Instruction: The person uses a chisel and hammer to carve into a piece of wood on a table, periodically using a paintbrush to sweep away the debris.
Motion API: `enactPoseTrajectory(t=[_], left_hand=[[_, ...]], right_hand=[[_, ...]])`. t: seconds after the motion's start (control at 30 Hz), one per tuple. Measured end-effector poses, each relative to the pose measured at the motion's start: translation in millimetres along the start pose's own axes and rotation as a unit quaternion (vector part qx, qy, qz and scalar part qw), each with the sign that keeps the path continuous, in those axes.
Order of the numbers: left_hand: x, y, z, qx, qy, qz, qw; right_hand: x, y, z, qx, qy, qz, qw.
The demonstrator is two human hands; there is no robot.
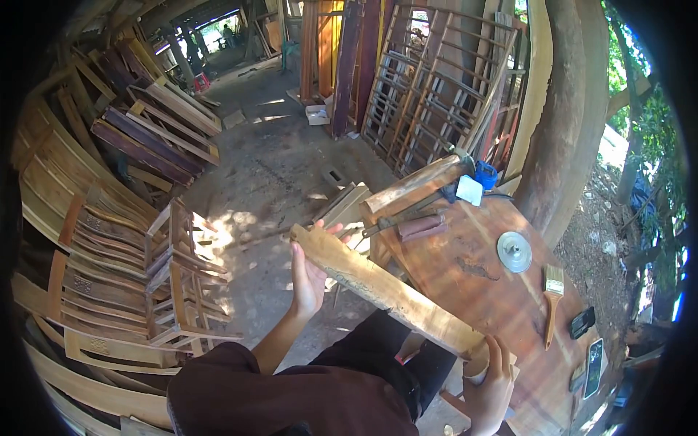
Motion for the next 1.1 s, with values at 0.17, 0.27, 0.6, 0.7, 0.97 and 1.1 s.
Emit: enactPoseTrajectory(t=[0.17,0.27,0.6,0.7,0.97,1.1], left_hand=[[-10,22,6,0.034,-0.004,-0.040,0.999],[-12,28,5,0.044,-0.001,-0.029,0.999],[-7,-29,-14,-0.027,0.024,0.057,0.998],[-31,-57,-13,-0.066,0.084,0.031,0.994],[-74,-111,-13,-0.345,0.254,-0.161,0.889],[-83,-130,-23,-0.382,0.395,-0.260,0.794]], right_hand=[[-8,-2,-3,-0.014,-0.043,0.010,0.999],[-10,-3,-4,-0.027,-0.052,0.005,0.998],[0,31,-2,0.050,-0.058,-0.020,0.997],[27,47,9,0.093,-0.120,-0.009,0.988],[82,82,54,0.159,-0.293,0.027,0.942],[98,84,54,0.150,-0.321,0.019,0.935]])
Point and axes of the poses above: each hand's wrist, its own z-axis away from the middle knuckle, its own y-axis out of the back of the hand, x = y × z, the point moved 1 cm from there along -z, towards the middle knuckle, and after that the axes turned 10 degrees about x, right-handed, at the moved point
